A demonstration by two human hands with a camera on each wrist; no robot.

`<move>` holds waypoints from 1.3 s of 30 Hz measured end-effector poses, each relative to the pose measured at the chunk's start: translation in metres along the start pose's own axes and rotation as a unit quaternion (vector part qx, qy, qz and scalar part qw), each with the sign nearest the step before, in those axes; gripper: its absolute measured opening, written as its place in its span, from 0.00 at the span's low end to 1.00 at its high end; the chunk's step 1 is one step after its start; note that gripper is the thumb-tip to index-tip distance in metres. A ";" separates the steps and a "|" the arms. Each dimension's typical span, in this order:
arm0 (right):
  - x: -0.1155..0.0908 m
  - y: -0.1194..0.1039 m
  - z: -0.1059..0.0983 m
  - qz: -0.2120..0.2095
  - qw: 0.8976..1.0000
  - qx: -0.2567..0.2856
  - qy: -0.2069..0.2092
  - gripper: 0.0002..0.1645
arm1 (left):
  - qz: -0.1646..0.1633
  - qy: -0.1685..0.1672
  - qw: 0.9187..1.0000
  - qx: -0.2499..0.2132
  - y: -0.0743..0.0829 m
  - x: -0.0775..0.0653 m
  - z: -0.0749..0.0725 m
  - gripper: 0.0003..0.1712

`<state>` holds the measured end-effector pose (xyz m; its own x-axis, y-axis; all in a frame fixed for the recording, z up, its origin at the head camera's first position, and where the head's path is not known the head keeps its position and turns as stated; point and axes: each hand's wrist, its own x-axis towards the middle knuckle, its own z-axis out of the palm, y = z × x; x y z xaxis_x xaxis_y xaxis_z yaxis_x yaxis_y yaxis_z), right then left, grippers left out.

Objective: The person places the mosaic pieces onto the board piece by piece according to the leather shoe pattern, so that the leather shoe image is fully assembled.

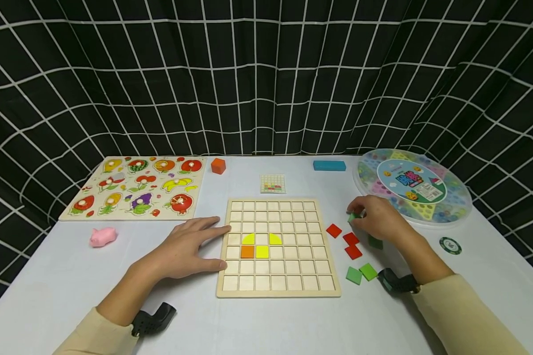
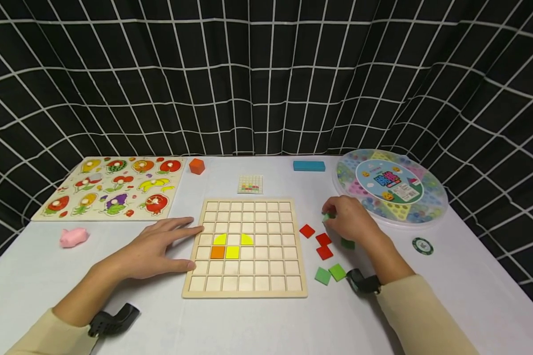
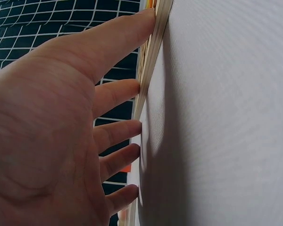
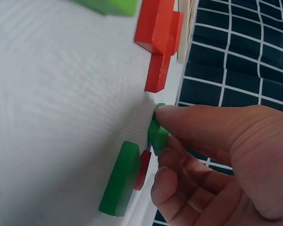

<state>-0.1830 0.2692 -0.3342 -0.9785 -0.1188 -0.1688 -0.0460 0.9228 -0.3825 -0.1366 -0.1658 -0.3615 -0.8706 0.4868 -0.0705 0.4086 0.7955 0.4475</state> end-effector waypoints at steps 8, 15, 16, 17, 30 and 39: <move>0.000 0.000 -0.002 -0.009 1.000 0.014 -0.010 0.18 | -0.003 -0.001 1.000 0.000 -0.001 -0.001 -0.002 0.46; 0.000 0.001 -0.001 0.002 1.000 -0.003 -0.007 0.22 | -0.002 0.001 1.000 -0.001 -0.001 -0.002 -0.002 0.46; 0.000 0.001 -0.002 0.000 1.000 -0.005 -0.005 0.21 | -0.002 0.001 1.000 -0.001 -0.001 -0.002 -0.002 0.46; 0.000 0.001 -0.001 -0.003 1.000 -0.006 -0.003 0.20 | -0.002 0.001 1.000 -0.002 -0.001 -0.002 -0.002 0.46; 0.000 -0.006 -0.006 -0.069 0.996 0.048 0.015 0.07 | -0.009 -0.001 1.000 0.002 -0.001 0.000 -0.001 0.46; -0.005 -0.054 -0.007 -0.130 0.981 0.144 -0.008 0.07 | -0.010 -0.006 1.000 0.004 0.000 0.001 -0.001 0.46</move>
<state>-0.1774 0.2225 -0.3068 -0.9380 -0.3439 -0.0444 -0.2327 0.7194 -0.6545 -0.1382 -0.1660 -0.3604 -0.8753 0.4749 -0.0907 0.3928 0.8079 0.4394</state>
